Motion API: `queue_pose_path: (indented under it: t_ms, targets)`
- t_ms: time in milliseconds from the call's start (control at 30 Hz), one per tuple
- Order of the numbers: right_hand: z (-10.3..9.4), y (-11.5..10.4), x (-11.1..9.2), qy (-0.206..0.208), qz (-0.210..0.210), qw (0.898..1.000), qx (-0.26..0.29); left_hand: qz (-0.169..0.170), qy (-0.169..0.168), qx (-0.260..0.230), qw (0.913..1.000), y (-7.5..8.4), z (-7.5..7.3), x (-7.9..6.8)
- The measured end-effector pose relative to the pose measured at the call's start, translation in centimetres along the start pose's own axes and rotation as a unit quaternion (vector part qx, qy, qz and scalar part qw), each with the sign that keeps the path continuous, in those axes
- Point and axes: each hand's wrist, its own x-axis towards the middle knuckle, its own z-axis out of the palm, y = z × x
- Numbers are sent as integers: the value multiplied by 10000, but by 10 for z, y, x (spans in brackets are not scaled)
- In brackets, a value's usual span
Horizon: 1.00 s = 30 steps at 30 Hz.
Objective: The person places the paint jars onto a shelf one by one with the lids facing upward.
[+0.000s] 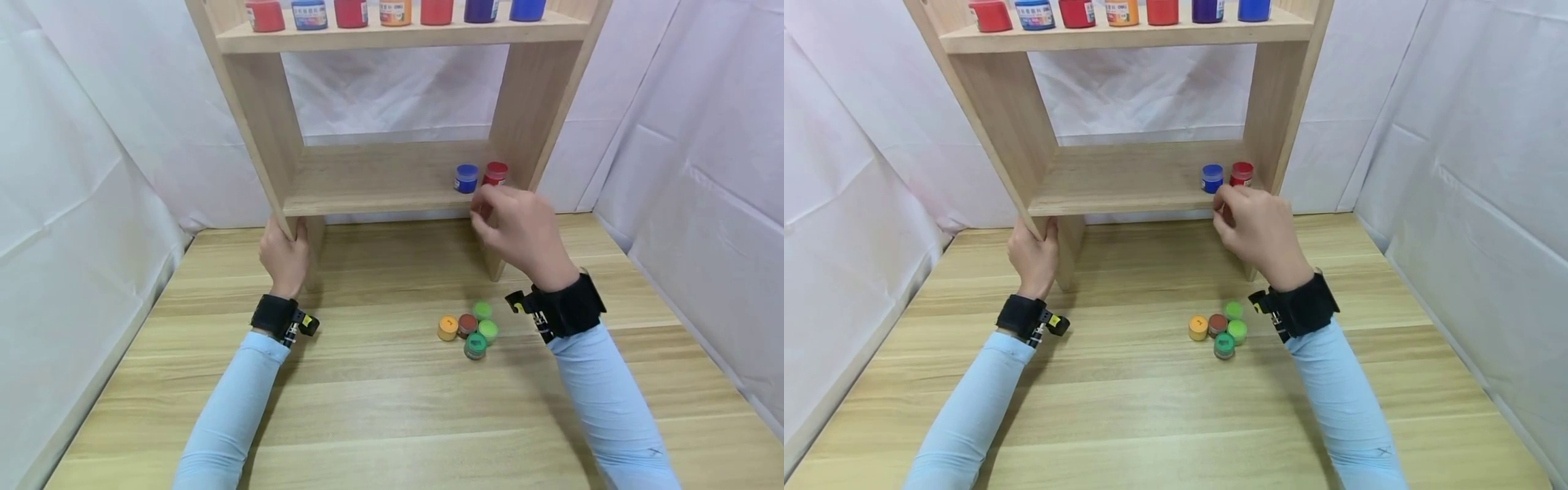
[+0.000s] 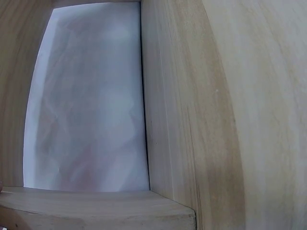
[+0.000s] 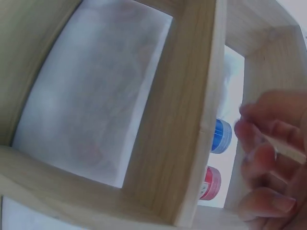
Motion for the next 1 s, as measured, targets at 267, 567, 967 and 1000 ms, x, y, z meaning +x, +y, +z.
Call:
queue_pose_path:
  t_ms: [267, 567, 967, 1000]
  targets:
    - [5, 4, -28, -2611, 232, 9643, 377, 30, -21, 1, 10000, 1, 0, 2]
    - [28, 5, -44, -5045, 1205, 8434, 1402, 46, 21, -20, 10000, 0, 0, 0]
    - [35, 21, -52, -5608, 1556, 7885, 1991, 80, -32, -11, 10000, 0, 0, -1]
    - [35, 23, -51, -5620, 1605, 7867, 1989, 84, -24, -9, 10000, 0, -1, -1]
